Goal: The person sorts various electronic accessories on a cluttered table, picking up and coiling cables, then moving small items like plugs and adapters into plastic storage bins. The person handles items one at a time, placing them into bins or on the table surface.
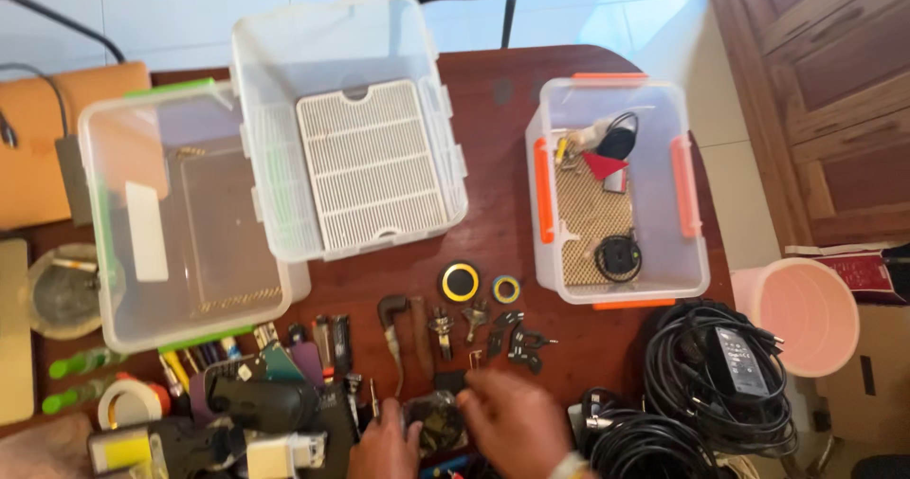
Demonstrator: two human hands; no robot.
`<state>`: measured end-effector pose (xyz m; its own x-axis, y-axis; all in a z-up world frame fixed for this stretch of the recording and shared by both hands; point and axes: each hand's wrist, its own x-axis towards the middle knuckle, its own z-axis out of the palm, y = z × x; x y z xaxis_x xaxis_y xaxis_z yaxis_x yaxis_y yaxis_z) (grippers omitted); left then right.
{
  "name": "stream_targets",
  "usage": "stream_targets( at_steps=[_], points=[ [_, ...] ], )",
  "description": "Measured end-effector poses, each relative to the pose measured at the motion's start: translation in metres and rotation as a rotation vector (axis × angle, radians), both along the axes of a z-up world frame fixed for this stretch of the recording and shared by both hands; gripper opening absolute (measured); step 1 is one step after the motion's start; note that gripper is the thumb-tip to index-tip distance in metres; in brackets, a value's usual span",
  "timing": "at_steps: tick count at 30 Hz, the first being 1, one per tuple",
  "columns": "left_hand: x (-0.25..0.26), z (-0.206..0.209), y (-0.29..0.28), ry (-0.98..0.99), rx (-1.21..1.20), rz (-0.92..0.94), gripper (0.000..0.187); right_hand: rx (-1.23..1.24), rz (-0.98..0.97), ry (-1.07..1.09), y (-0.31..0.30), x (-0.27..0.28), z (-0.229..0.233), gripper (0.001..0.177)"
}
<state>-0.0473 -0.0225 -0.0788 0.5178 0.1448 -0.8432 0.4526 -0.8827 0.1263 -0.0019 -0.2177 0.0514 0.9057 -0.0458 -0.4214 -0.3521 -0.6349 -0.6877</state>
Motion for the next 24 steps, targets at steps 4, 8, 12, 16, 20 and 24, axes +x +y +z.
stream_targets(
  at_steps=[4,8,12,16,20,24],
  points=[
    [-0.004,-0.030,0.014,0.057,-0.054,-0.013,0.064,-0.176,-0.076,-0.550,-0.081,0.059,0.026,0.009],
    [-0.012,-0.031,0.017,-0.084,-0.115,-0.016,0.067,-0.517,-0.072,-0.261,-0.174,0.131,0.009,0.032],
    [-0.012,-0.032,0.006,-0.158,-0.142,-0.099,0.071,-0.681,0.102,-0.083,-0.204,0.173,-0.035,0.043],
    [-0.016,-0.040,0.002,-0.165,-0.136,-0.121,0.076,-0.856,0.136,-0.451,-0.203,0.222,-0.051,0.043],
    [-0.017,-0.046,0.008,-0.085,-0.226,-0.054,0.066,-0.739,-0.016,-0.226,-0.204,0.267,-0.054,0.055],
    [-0.012,-0.032,0.008,-0.080,-0.161,0.001,0.058,-0.831,0.056,-0.138,-0.210,0.283,-0.070,0.051]
  ],
)
